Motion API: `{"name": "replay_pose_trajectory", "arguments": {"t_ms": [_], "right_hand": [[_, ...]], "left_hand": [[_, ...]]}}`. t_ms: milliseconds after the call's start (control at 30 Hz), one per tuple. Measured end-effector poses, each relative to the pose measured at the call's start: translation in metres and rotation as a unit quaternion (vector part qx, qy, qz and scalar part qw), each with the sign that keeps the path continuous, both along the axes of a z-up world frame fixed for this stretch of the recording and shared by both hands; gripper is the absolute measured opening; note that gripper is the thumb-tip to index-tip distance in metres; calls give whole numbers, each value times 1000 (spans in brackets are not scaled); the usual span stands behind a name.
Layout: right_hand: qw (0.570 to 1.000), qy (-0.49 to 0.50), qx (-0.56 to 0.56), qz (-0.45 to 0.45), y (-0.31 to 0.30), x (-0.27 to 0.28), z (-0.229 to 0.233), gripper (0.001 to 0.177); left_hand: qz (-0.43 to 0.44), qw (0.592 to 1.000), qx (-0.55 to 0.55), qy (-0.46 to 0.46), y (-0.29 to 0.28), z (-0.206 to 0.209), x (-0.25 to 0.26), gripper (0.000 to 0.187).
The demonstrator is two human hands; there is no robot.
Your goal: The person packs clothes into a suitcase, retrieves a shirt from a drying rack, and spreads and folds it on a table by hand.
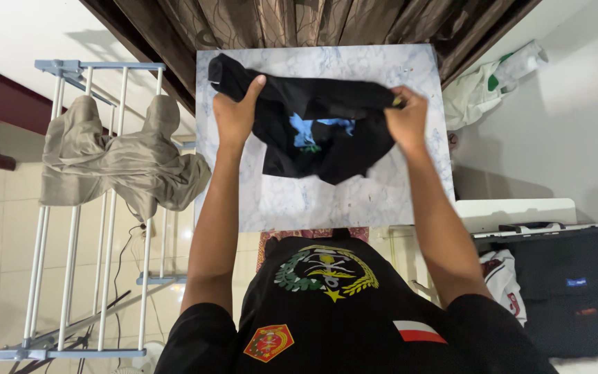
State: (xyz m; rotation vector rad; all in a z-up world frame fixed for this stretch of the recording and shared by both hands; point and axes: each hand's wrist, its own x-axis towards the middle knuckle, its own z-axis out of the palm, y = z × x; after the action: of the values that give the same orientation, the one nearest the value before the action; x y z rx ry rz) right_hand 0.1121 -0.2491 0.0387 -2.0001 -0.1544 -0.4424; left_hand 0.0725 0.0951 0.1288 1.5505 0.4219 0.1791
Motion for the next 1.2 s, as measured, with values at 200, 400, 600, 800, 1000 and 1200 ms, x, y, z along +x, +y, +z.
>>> {"name": "replay_pose_trajectory", "arguments": {"t_ms": [200, 400, 600, 800, 1000, 1200], "right_hand": [[977, 149, 131, 76, 21, -7, 113, 12], [965, 168, 130, 154, 67, -4, 96, 27], [910, 179, 193, 322, 13, -29, 48, 98], [962, 217, -41, 160, 46, -65, -56, 124], [984, 117, 26, 129, 56, -57, -135, 70], [965, 223, 141, -15, 21, -26, -116, 38]], "left_hand": [[-5, 892, 312, -326, -16, 6, -2, 60], [-269, 905, 153, -291, -84, -30, -9, 95], [-125, 983, -10, -137, -83, -62, 4, 38], [-114, 963, -238, -60, -89, -47, 19, 28], [-161, 903, -397, 11, -93, -41, 4, 32], [-157, 894, -420, 1, -70, -36, -12, 35]]}}
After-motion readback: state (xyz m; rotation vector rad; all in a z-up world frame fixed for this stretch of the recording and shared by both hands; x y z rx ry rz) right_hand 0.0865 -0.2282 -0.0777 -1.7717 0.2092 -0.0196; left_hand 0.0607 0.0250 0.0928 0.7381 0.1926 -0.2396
